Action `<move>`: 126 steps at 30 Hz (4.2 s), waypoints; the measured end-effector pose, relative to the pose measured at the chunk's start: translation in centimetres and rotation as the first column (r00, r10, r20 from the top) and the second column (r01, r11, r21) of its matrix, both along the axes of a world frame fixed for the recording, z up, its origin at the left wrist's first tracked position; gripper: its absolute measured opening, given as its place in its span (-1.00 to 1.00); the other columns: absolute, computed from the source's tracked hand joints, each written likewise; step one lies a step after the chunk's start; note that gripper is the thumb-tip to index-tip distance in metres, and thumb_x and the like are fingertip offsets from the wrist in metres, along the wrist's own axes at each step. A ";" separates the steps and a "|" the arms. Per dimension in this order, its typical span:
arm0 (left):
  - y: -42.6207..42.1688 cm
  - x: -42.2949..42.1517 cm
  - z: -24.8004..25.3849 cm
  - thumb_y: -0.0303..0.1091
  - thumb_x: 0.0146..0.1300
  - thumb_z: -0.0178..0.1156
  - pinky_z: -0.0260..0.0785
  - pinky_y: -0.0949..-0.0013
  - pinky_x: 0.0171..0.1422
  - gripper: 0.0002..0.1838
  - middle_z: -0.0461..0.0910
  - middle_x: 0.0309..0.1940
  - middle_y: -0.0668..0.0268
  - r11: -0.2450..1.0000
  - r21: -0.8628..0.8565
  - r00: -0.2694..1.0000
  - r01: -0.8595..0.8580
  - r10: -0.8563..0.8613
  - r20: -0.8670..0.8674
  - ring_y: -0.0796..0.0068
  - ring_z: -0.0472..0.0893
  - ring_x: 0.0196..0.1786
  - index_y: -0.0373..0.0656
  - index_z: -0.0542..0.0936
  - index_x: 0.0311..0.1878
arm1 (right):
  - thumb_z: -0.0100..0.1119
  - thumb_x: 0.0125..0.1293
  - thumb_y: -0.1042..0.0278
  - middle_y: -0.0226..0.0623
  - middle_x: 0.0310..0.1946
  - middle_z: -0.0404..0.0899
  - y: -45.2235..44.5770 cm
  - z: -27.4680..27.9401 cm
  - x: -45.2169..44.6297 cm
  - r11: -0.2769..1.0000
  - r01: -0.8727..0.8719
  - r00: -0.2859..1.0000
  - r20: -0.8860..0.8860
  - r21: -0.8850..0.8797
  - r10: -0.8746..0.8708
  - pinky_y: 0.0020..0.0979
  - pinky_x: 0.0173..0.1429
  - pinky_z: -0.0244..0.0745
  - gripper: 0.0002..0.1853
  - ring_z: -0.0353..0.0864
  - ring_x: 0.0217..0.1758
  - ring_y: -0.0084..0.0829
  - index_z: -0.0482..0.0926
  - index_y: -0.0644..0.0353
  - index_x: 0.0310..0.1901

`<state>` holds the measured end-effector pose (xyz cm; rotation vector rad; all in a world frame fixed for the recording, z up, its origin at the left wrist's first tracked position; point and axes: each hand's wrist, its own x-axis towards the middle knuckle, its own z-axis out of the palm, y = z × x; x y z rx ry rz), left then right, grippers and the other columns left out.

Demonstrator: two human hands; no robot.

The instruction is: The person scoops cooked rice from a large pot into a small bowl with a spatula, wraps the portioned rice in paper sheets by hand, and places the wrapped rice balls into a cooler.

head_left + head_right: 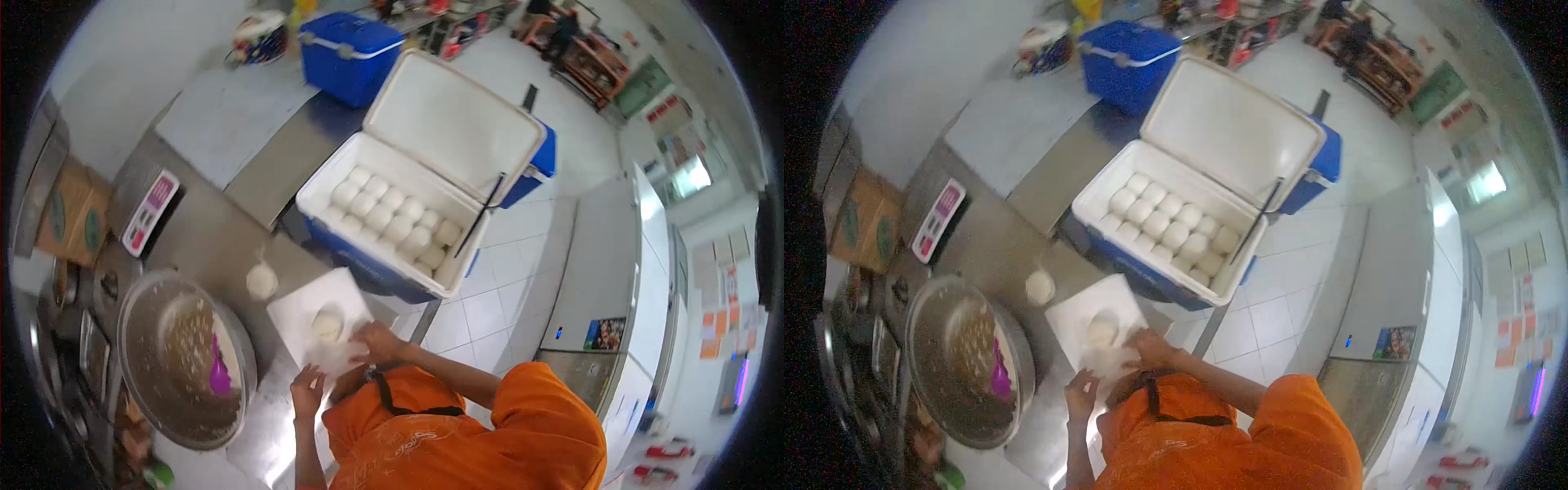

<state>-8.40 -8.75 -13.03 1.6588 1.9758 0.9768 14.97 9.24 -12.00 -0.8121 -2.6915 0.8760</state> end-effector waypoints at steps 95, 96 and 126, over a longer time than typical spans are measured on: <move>7.1 1.6 -3.4 -0.35 0.30 0.34 0.39 0.32 -0.28 -0.71 0.65 -0.24 0.18 0.646 -0.048 0.616 -0.762 0.745 0.257 0.46 0.58 -0.33 -0.19 0.63 0.05 | 0.36 0.27 0.22 0.07 -0.19 0.73 6.7 -5.2 -1.5 0.875 0.456 0.821 -0.301 -0.164 -0.485 -0.28 -0.11 0.59 -0.65 0.73 -0.34 -0.17 0.67 0.28 -0.02; 7.3 1.9 -2.1 -0.31 0.33 0.30 0.43 0.27 -0.15 -0.67 0.64 -0.10 0.14 0.634 -0.067 0.621 -0.771 0.771 0.141 0.39 0.61 -0.19 -0.17 0.61 0.11 | 0.35 0.28 0.23 0.08 -0.16 0.72 6.8 -4.2 -1.1 0.883 0.459 0.817 -0.345 -0.096 -0.462 -0.25 -0.09 0.59 -0.68 0.73 -0.33 -0.11 0.67 0.28 -0.05; 4.4 7.3 -2.4 0.13 0.46 -0.04 -0.11 -0.17 0.61 -0.20 0.06 0.60 0.13 0.958 -0.277 0.869 0.077 -0.201 -0.453 0.23 0.07 0.62 -0.29 0.17 0.53 | 0.20 0.12 0.43 -0.29 -0.29 0.63 7.2 3.8 -8.3 0.819 -0.524 0.852 0.144 0.234 0.504 -0.18 0.03 0.56 -0.90 0.56 -0.01 -0.16 0.71 0.10 -0.39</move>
